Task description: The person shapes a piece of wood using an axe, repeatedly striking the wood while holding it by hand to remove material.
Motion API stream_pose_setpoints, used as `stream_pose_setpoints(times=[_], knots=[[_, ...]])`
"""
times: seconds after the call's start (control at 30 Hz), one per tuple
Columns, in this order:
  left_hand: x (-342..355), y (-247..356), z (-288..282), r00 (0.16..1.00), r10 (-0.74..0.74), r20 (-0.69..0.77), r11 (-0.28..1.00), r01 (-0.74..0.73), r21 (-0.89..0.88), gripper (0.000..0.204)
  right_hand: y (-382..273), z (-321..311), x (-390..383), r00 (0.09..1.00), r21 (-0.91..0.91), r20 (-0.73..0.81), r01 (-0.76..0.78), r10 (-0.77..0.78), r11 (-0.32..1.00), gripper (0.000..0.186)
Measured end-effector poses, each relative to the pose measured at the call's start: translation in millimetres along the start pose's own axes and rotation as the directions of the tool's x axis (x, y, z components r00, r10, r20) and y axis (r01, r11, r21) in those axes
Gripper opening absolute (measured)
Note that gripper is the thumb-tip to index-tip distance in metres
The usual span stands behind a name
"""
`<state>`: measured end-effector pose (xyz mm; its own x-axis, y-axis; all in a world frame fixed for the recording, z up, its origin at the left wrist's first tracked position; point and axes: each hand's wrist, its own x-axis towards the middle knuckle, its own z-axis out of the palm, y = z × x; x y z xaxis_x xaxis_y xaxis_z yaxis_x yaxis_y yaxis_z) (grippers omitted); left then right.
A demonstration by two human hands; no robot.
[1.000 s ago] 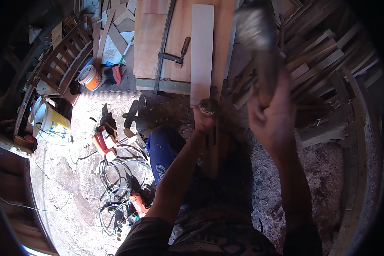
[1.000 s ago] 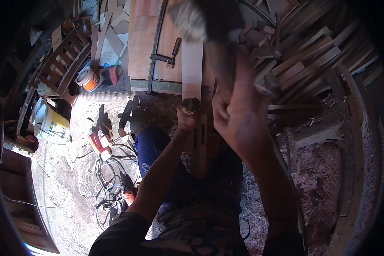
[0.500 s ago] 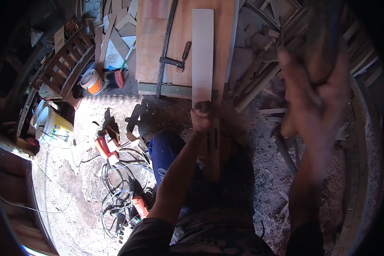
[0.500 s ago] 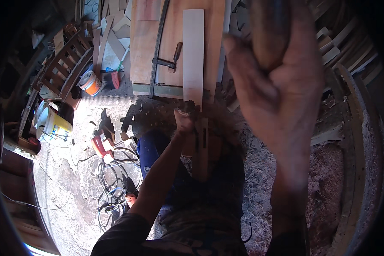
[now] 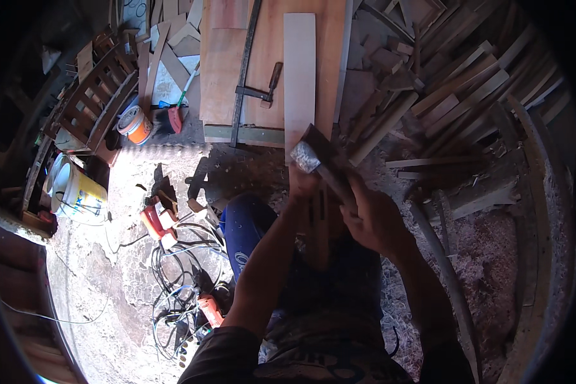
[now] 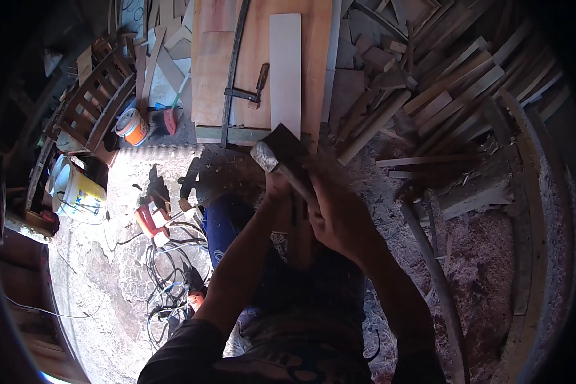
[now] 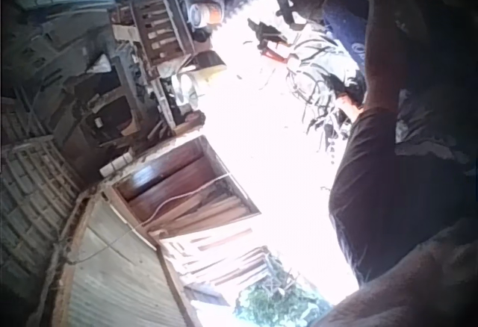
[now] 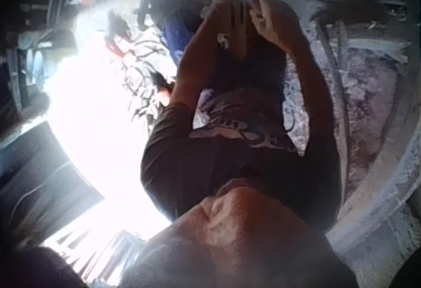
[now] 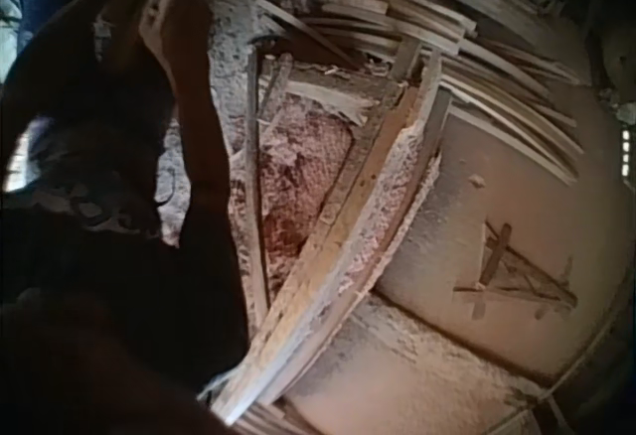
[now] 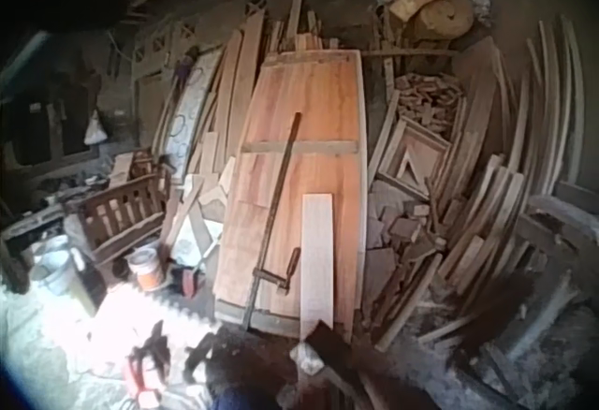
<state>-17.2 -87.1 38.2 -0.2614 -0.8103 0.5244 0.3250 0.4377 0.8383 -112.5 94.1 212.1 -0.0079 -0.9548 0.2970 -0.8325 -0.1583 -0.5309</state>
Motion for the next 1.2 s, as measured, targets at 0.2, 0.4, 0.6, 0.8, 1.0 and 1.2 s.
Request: stream_pose_setpoints(times=[0.2,0.4,0.6,0.8,1.0,1.2], knots=[[9,-25,0,0.986,-0.154,-0.070,0.979,0.162,0.126,0.004,-49,-100,75,0.842,0.077,-0.539,0.082,-0.028,0.994,0.064],[-25,-21,-4,0.996,-0.088,-0.017,0.996,0.089,0.013,0.020,12,19,27,0.994,-0.239,0.107,0.024,0.002,0.971,0.066],[-7,-16,-1,0.968,0.245,0.052,0.941,-0.250,0.230,0.030,16,24,-10,0.990,-0.012,0.135,-0.034,0.036,0.999,0.065],[27,-59,1,0.977,-0.174,-0.127,0.950,0.200,0.241,0.015,-28,-58,56,0.947,0.252,-0.321,0.093,-0.008,0.963,0.064],[-10,-37,0,0.989,-0.109,-0.097,0.969,0.128,0.213,0.015,19,-2,45,0.998,-0.266,-0.011,0.051,-0.055,0.963,0.059],[-27,-5,9,0.991,-0.006,-0.137,0.848,0.078,0.524,0.027,73,50,-28,0.934,-0.052,0.201,-0.291,0.296,0.955,0.069]])
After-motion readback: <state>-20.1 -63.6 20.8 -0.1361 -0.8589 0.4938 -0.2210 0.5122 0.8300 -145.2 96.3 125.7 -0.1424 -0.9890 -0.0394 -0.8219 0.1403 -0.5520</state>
